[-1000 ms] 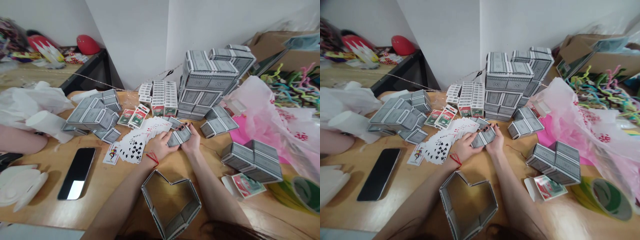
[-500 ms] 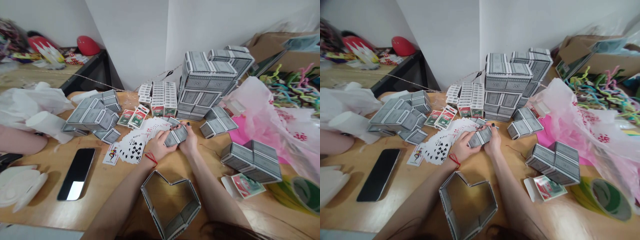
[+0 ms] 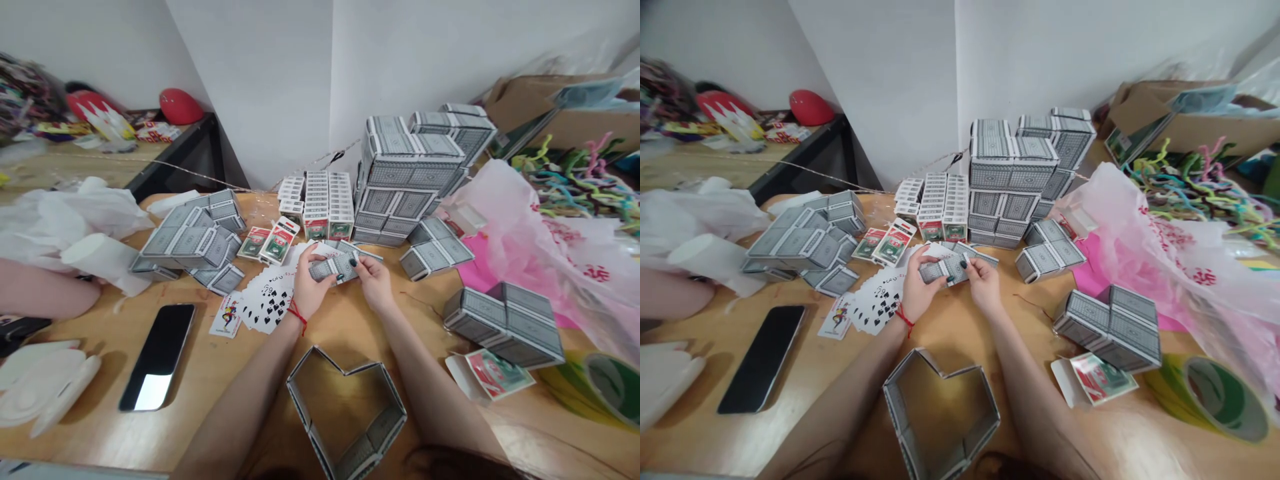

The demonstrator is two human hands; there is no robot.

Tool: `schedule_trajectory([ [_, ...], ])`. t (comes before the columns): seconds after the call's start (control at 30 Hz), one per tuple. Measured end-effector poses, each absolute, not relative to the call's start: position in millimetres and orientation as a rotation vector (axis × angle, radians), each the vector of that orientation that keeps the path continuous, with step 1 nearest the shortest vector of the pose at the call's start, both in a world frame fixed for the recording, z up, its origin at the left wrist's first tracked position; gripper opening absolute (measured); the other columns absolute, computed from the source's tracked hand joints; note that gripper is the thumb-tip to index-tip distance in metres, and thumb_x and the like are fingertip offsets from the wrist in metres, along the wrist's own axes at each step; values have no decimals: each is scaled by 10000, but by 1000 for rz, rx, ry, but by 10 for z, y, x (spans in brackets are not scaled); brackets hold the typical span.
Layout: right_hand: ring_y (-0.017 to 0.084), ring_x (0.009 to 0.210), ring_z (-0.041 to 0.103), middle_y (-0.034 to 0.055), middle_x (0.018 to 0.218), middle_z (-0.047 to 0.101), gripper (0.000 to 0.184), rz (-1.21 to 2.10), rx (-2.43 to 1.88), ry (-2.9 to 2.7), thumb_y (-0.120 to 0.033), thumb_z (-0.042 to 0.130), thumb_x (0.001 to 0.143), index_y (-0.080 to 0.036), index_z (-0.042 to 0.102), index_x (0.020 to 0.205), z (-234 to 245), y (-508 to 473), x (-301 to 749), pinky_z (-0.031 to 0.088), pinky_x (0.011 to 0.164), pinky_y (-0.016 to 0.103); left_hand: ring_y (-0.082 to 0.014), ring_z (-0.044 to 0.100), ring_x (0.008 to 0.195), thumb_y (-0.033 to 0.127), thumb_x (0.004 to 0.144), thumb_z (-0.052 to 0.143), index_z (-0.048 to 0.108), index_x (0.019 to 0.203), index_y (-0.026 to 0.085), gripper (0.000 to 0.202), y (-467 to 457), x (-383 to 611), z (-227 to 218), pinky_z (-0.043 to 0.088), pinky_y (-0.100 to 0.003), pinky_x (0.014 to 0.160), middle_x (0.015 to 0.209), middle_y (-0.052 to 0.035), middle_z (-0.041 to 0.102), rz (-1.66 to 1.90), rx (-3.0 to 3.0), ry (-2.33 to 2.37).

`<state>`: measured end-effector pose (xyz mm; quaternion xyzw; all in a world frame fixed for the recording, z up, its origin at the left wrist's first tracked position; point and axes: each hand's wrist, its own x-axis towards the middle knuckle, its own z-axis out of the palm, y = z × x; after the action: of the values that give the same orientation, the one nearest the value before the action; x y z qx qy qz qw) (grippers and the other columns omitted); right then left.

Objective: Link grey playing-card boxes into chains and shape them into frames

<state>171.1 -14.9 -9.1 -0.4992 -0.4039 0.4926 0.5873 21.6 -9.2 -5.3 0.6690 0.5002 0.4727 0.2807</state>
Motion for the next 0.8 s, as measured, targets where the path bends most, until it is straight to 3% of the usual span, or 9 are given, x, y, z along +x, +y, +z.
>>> schedule_trajectory([
  [0.13,150,577,529,17,642,616,306,892,-1380,-1124,-456,573,733,-164,662,726,-52,-197,1766,432,562,277,-180,579,957,206,675,673,412,1205,208,591,-68,224,-44,489,-319,812,1175,-93,528,1249,1596,1292],
  [0.23,198,742,561,55,783,650,279,500,-1522,-1253,-394,509,785,-171,651,872,-55,-218,1811,455,691,334,-182,573,985,183,657,670,459,1142,197,530,-53,214,-31,485,-309,832,1233,-94,496,1359,1438,1385],
  [0.33,253,980,499,91,978,632,390,198,-1602,-1405,-293,529,753,-182,538,1127,-108,-211,1839,418,844,428,-178,578,966,162,637,673,459,1128,187,536,-43,181,-24,481,-307,831,1116,-81,557,1473,1335,1516],
  [0.47,303,1129,396,143,1181,531,615,109,-1676,-1587,-297,601,685,-160,411,1254,-201,-180,1858,354,922,500,-166,594,874,156,641,661,495,1074,178,464,-26,134,-26,486,-297,788,878,-42,603,1518,1279,1616],
  [0.67,298,985,471,137,1003,574,572,153,-1775,-1564,-331,600,687,-139,445,1203,-244,-165,1868,393,846,493,-157,588,844,176,649,661,526,1004,175,380,-6,126,-33,486,-287,764,889,-42,600,1569,1293,1640],
  [0.8,279,975,478,125,1003,540,562,128,-1731,-1481,-332,616,661,-141,467,1168,-204,-173,1846,414,844,454,-161,585,864,178,657,656,522,1006,177,373,-11,136,-28,487,-284,760,910,-47,599,1577,1282,1629],
])
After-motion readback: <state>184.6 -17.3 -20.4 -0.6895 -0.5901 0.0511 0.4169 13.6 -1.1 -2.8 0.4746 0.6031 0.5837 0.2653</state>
